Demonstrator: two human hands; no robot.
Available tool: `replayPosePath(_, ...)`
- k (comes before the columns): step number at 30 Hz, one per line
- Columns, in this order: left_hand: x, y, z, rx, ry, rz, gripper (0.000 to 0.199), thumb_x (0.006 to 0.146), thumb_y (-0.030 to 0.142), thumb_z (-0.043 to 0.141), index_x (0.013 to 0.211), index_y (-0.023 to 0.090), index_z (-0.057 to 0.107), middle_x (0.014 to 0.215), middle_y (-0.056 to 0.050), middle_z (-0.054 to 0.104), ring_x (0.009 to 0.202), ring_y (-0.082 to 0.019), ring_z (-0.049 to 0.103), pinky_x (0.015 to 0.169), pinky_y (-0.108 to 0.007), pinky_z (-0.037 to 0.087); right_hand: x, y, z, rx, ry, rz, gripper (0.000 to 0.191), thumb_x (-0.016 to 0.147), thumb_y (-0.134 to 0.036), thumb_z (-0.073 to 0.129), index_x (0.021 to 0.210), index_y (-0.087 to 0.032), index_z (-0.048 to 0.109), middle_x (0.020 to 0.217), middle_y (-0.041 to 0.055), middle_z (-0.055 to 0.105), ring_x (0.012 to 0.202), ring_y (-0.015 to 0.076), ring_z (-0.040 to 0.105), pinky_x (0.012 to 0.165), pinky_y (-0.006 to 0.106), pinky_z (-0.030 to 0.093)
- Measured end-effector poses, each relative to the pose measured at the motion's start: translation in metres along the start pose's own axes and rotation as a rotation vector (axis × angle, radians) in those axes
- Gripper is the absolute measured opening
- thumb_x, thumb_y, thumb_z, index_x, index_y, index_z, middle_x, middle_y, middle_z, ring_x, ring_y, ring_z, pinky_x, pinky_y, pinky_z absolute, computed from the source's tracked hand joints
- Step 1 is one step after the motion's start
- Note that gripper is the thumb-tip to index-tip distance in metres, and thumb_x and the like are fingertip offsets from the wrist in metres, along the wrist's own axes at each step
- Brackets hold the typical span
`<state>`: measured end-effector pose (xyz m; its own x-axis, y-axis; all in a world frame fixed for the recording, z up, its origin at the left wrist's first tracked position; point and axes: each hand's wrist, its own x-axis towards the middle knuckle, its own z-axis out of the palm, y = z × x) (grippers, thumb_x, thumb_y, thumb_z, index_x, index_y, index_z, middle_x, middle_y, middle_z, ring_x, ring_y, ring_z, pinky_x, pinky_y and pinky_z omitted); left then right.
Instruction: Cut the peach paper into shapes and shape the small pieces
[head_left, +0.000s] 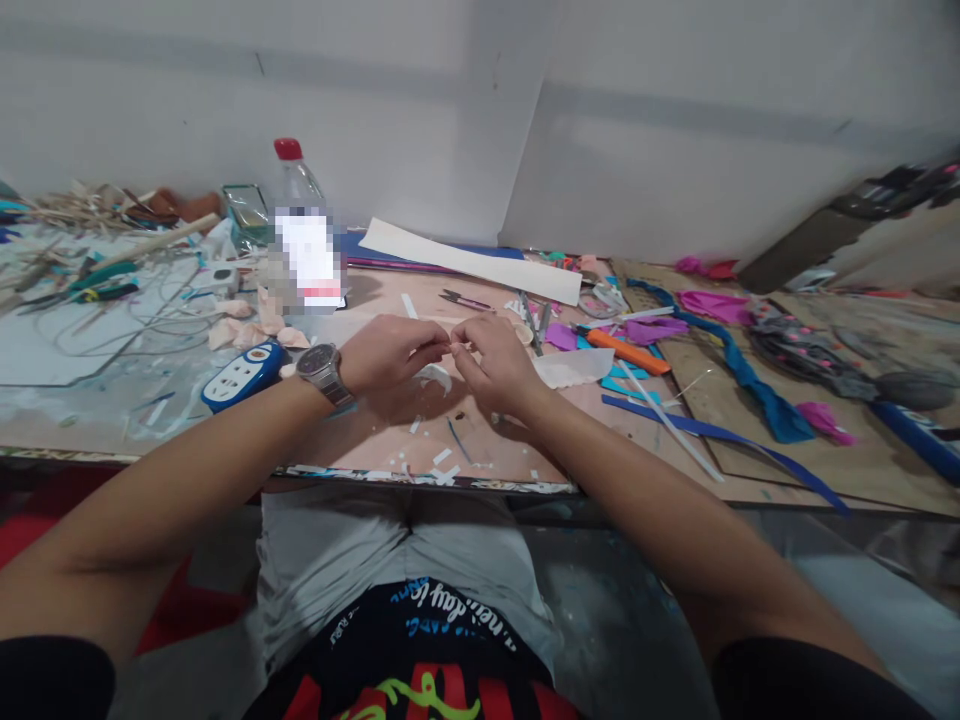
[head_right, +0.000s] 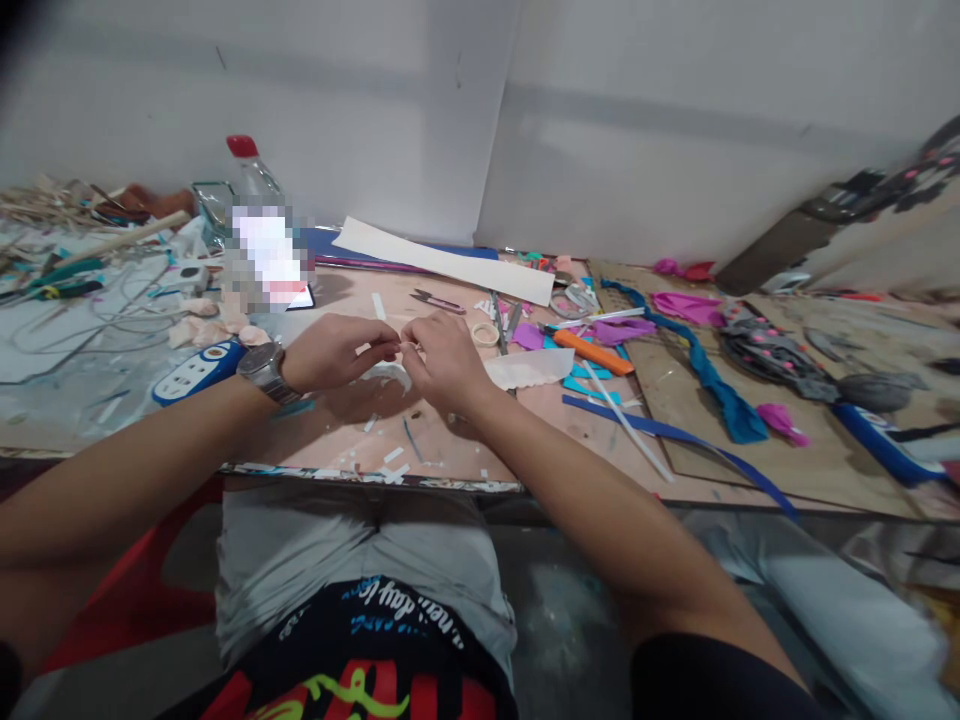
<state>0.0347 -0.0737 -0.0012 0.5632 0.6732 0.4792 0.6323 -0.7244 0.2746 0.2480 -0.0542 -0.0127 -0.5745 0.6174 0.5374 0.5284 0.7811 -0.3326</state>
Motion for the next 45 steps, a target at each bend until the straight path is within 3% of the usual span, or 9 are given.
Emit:
replayPosePath(5, -0.002, -0.006, 0.000, 0.080, 0.035, 0.075, 0.030, 0.104, 0.034, 0.049, 0.101, 0.018, 0.074, 0.086, -0.005, 0.078, 0.074, -0.017, 0.069, 0.067, -0.027, 0.042, 0.001, 0.002, -0.002, 0.054, 0.002, -0.013, 0.019, 0.096, -0.032, 0.051, 0.088, -0.019, 0.063, 0.087, 0.0083, 0.068, 0.090, 0.0244, 0.059, 0.087, 0.041, 0.039)
replayPosePath(10, -0.001, -0.008, -0.004, -0.039, -0.018, 0.002, 0.029, 0.101, 0.036, 0.052, 0.090, 0.018, 0.072, 0.079, -0.004, 0.076, 0.068, -0.016, 0.065, 0.066, -0.028, 0.041, 0.000, 0.006, -0.002, 0.046, 0.032, -0.048, 0.020, 0.097, -0.036, 0.057, 0.090, -0.020, 0.065, 0.087, 0.0066, 0.071, 0.091, 0.0238, 0.061, 0.092, 0.041, 0.039)
replayPosePath(13, 0.001, -0.003, -0.001, -0.436, -0.095, -0.176, 0.039, 0.101, 0.047, 0.054, 0.084, 0.016, 0.070, 0.075, -0.005, 0.073, 0.068, -0.015, 0.065, 0.069, -0.027, 0.046, -0.001, 0.007, 0.000, 0.009, 0.052, -0.093, 0.019, 0.099, -0.034, 0.054, 0.090, -0.020, 0.063, 0.088, 0.0066, 0.070, 0.090, 0.0231, 0.061, 0.090, 0.040, 0.038)
replayPosePath(16, 0.002, 0.001, 0.006, -1.095, -0.199, -0.474, 0.049, 0.098, 0.059, 0.054, 0.086, 0.014, 0.067, 0.077, -0.009, 0.072, 0.070, -0.018, 0.068, 0.072, -0.031, 0.054, -0.002, 0.006, -0.001, -0.027, 0.056, -0.124, 0.017, 0.099, -0.031, 0.051, 0.091, -0.020, 0.062, 0.088, 0.0066, 0.070, 0.089, 0.0228, 0.061, 0.090, 0.041, 0.036)
replayPosePath(19, 0.002, 0.001, 0.010, -1.306, -0.283, -0.602, 0.054, 0.099, 0.061, 0.046, 0.086, 0.013, 0.066, 0.076, -0.012, 0.072, 0.066, -0.019, 0.069, 0.070, -0.035, 0.058, -0.002, 0.004, -0.003, -0.078, 0.037, -0.138, 0.016, 0.099, -0.031, 0.051, 0.092, -0.020, 0.061, 0.089, 0.0063, 0.070, 0.090, 0.0229, 0.060, 0.094, 0.042, 0.034)
replayPosePath(22, 0.001, 0.000, 0.008, -1.353, -0.316, -0.668, 0.042, 0.095, 0.051, 0.062, 0.081, 0.013, 0.066, 0.069, -0.007, 0.068, 0.063, -0.015, 0.067, 0.066, -0.028, 0.056, -0.001, 0.002, -0.005, -0.118, 0.003, -0.145, 0.015, 0.099, -0.031, 0.052, 0.095, -0.020, 0.061, 0.091, 0.0063, 0.072, 0.093, 0.0237, 0.060, 0.100, 0.044, 0.032)
replayPosePath(27, 0.002, -0.001, 0.006, -1.162, -0.261, -0.564, 0.043, 0.090, 0.055, 0.070, 0.080, 0.014, 0.063, 0.068, -0.002, 0.064, 0.063, -0.012, 0.065, 0.063, -0.023, 0.049, 0.000, 0.000, -0.004, -0.115, -0.025, -0.086, 0.015, 0.098, -0.031, 0.051, 0.094, -0.020, 0.061, 0.091, 0.0068, 0.072, 0.093, 0.0244, 0.060, 0.100, 0.044, 0.030)
replayPosePath(34, 0.001, -0.001, 0.006, -0.256, -0.029, -0.133, 0.031, 0.100, 0.041, 0.054, 0.086, 0.017, 0.070, 0.079, -0.004, 0.073, 0.071, -0.015, 0.063, 0.071, -0.027, 0.043, 0.001, 0.000, 0.003, 0.119, -0.059, 0.098, 0.018, 0.094, -0.031, 0.050, 0.082, -0.020, 0.058, 0.079, 0.0038, 0.066, 0.076, 0.0196, 0.056, 0.078, 0.035, 0.036)
replayPosePath(45, -0.002, -0.008, 0.008, -0.210, -0.028, -0.032, 0.027, 0.100, 0.036, 0.052, 0.094, 0.017, 0.069, 0.083, -0.005, 0.074, 0.075, -0.016, 0.067, 0.074, -0.027, 0.046, 0.000, 0.003, 0.004, 0.186, 0.009, 0.097, 0.014, 0.089, -0.029, 0.056, 0.080, -0.020, 0.061, 0.078, 0.0034, 0.068, 0.076, 0.0190, 0.058, 0.075, 0.033, 0.040)
